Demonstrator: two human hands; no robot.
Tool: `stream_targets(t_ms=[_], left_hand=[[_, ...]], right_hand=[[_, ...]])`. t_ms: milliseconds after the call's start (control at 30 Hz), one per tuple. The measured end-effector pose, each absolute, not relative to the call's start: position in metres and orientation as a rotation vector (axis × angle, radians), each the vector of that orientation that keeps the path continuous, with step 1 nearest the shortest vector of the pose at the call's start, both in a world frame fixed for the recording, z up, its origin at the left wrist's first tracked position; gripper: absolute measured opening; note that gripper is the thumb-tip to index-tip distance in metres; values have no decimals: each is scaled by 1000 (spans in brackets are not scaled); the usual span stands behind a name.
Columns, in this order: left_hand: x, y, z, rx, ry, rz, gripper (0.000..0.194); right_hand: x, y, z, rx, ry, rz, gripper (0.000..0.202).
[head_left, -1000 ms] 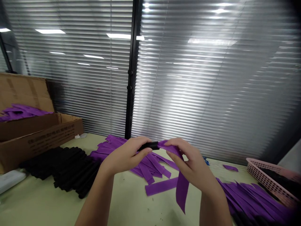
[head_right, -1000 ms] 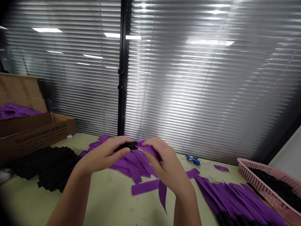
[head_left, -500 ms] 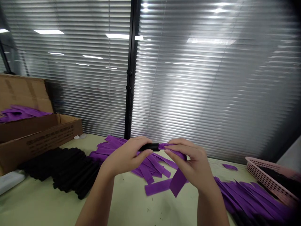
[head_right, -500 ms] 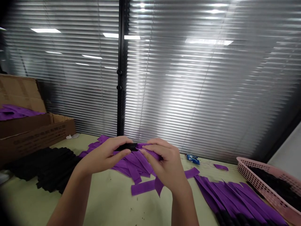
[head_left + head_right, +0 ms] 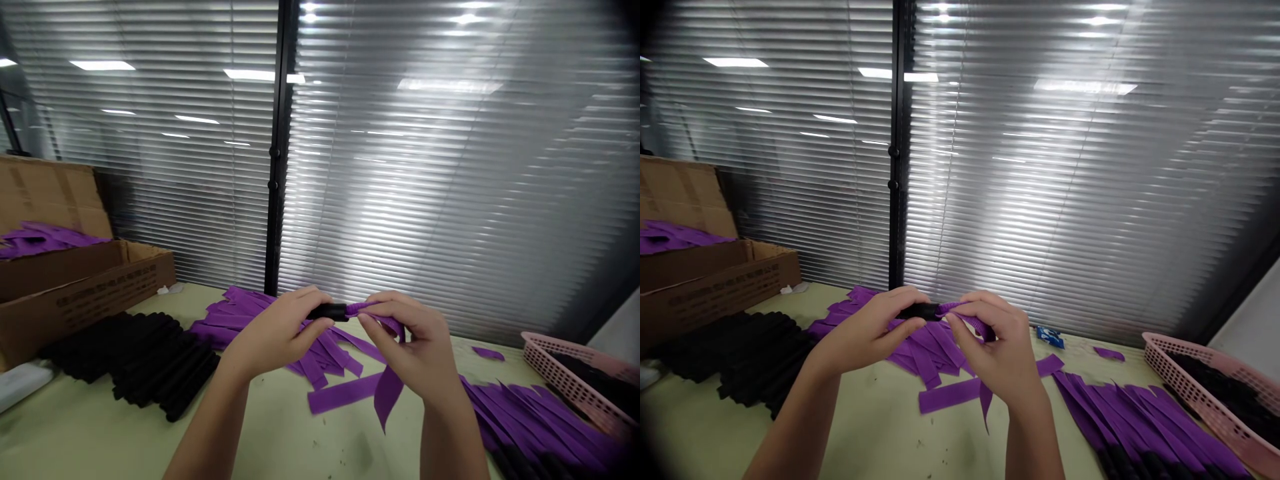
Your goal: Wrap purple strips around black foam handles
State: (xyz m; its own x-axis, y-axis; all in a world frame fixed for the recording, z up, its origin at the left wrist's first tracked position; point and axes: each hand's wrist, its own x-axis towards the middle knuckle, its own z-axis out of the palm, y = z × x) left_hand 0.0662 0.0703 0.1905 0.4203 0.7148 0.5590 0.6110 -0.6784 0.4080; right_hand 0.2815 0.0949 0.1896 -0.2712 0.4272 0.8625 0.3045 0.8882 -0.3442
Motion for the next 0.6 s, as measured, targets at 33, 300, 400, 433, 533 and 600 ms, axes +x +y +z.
stream_targets(t_ms=[33, 300, 400, 433, 533, 600], left_hand=[[66, 70, 190, 2525, 1188, 1103, 24], [72, 66, 195, 2521, 1181, 1110, 22], [74, 65, 196, 2518, 1171, 1114, 21], [74, 65, 196, 2519, 1167, 1120, 21], [73, 66, 194, 2527, 1159, 1144, 22], [71, 67, 193, 2528, 1152, 1146, 24]], right_hand=[[281, 95, 189, -542, -1872, 122, 5], [280, 93, 190, -507, -1855, 84, 6], [277, 91, 191, -491, -1871, 70, 6], [276, 91, 191, -483, -1875, 67, 6], [273, 90, 191, -458, -1882, 72, 6], [273, 89, 191, -450, -1893, 87, 7]])
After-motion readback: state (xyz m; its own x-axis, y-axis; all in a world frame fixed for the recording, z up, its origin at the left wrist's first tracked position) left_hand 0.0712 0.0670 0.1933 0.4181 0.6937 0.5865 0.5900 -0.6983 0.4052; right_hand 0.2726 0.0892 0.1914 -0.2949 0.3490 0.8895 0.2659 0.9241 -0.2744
